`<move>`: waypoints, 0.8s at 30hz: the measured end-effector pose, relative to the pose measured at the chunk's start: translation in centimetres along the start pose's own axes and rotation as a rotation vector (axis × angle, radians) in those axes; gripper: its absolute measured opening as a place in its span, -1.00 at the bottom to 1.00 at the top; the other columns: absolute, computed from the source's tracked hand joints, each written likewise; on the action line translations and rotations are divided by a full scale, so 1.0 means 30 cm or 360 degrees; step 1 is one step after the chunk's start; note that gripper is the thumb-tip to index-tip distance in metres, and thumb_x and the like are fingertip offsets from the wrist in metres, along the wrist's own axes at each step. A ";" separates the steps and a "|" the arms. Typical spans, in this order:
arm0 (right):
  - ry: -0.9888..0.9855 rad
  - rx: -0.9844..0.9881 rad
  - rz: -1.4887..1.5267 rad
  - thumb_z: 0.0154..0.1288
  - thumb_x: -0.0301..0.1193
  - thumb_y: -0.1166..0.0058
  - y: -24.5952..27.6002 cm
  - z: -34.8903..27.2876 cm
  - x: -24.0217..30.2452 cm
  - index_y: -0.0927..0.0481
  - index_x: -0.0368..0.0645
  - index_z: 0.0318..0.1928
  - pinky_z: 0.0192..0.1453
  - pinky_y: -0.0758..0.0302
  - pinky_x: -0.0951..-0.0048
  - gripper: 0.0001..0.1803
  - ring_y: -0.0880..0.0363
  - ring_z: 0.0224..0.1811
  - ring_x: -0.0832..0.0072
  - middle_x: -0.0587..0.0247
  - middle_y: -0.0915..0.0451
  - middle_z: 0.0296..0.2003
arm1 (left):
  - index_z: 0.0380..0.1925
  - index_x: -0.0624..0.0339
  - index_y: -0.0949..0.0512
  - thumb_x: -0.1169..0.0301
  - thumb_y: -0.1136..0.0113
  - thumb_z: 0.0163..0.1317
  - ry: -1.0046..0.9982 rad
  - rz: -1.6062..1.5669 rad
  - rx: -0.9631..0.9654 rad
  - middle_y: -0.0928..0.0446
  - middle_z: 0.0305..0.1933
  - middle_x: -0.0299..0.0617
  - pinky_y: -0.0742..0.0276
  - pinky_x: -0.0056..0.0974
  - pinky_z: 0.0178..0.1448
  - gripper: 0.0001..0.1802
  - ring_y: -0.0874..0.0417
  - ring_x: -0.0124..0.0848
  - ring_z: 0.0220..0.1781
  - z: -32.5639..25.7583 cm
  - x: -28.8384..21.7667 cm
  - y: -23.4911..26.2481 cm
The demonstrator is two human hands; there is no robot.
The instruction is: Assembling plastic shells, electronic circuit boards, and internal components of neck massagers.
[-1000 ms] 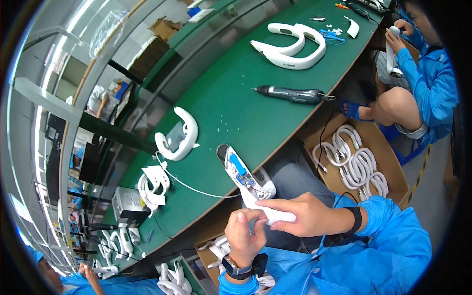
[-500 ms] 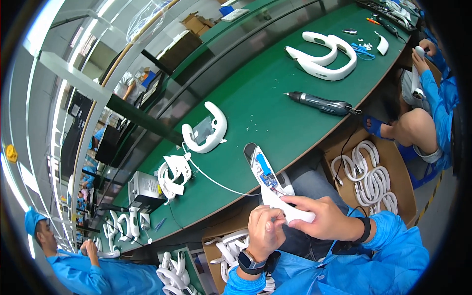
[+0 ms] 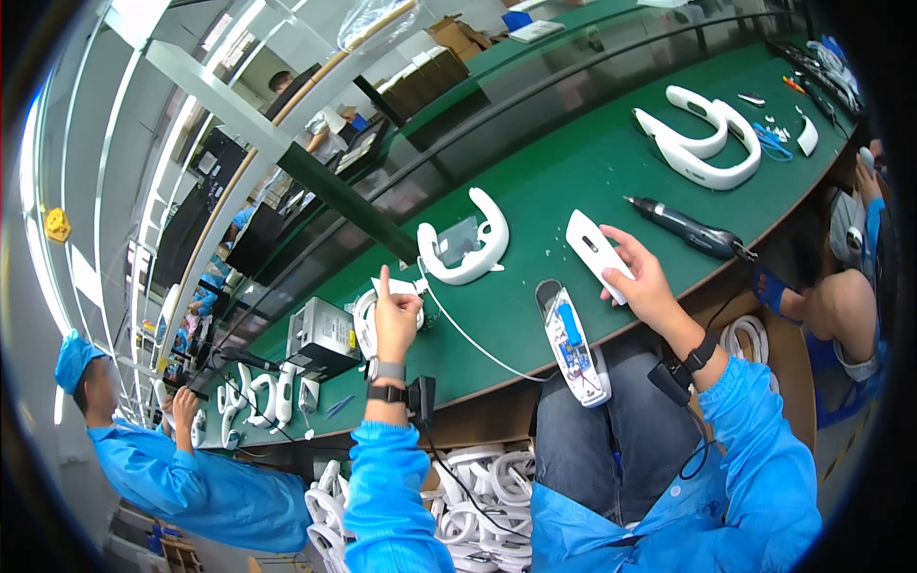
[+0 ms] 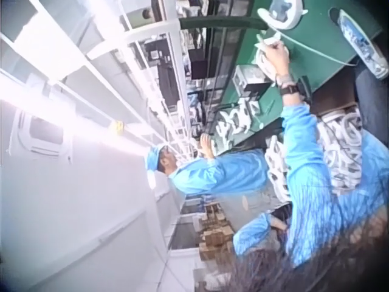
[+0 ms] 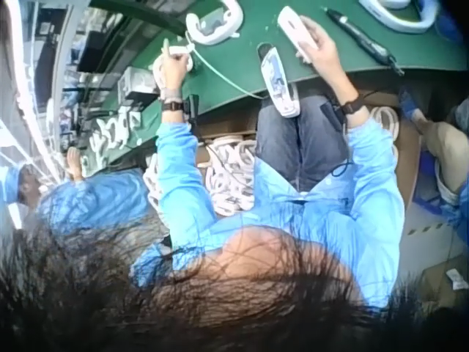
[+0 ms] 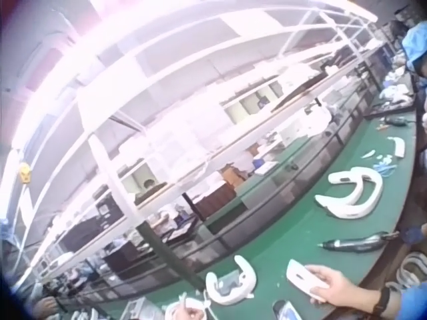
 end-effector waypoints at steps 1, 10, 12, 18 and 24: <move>-0.0044 -0.0004 0.0041 0.30 -0.57 -0.03 -0.002 0.021 -0.010 -0.24 -0.16 0.39 -0.47 -0.50 0.63 -0.36 -0.57 -0.45 0.61 0.17 -0.58 -0.13 | 0.48 0.19 -0.02 0.63 -0.26 0.03 -0.0070 0.0219 0.0053 -0.66 -0.41 -0.16 -0.59 -0.28 -0.19 -0.02 -0.68 -0.36 -0.38 0.034 0.033 -0.003; -0.0061 -0.0082 0.0047 0.31 -0.58 0.02 0.024 0.010 -0.017 -0.21 -0.16 0.40 -0.43 -0.51 0.60 -0.36 -0.57 -0.43 0.58 0.12 -0.55 -0.03 | 0.52 0.05 0.18 0.50 -0.23 0.03 -0.0155 0.1076 0.0361 -0.66 -0.34 0.09 -0.56 0.01 -0.21 0.08 -0.70 0.00 -0.31 0.260 0.153 -0.134; -0.0082 -0.0069 0.0017 0.31 -0.57 0.01 0.016 0.012 -0.019 -0.22 -0.16 0.40 -0.42 -0.51 0.61 -0.36 -0.57 -0.42 0.59 0.13 -0.55 -0.03 | 0.52 0.02 0.24 0.49 -0.21 0.04 -0.0133 0.1184 0.0406 -0.63 -0.35 0.23 -0.54 0.06 -0.21 0.10 -0.68 0.10 -0.28 0.278 0.181 -0.154; -0.0087 -0.0079 0.0012 0.31 -0.57 0.00 0.013 0.015 -0.014 -0.25 -0.16 0.39 -0.39 -0.49 0.61 -0.38 -0.56 -0.41 0.61 0.14 -0.55 -0.03 | 0.52 -0.09 0.18 0.50 -0.18 0.04 -0.0249 0.1240 0.0335 -0.63 -0.44 0.08 -0.56 0.03 -0.23 0.07 -0.67 0.00 -0.39 0.294 0.211 -0.174; -0.0063 -0.0056 -0.0016 0.30 -0.58 -0.01 0.014 0.001 -0.025 -0.27 -0.17 0.37 -0.37 -0.50 0.61 -0.38 -0.56 -0.40 0.61 0.15 -0.54 -0.03 | 0.33 -0.06 -0.35 0.58 -0.18 0.00 -0.0438 0.0971 0.0055 -0.64 -0.42 -0.08 -0.57 -0.05 -0.20 -0.22 -0.67 -0.09 -0.36 0.270 0.176 -0.096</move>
Point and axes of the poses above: each hand's wrist, its own z-axis towards the middle knuckle, its own y-axis out of the back of the hand, x = y × z, the point moved 3 cm from there along z, towards the middle knuckle
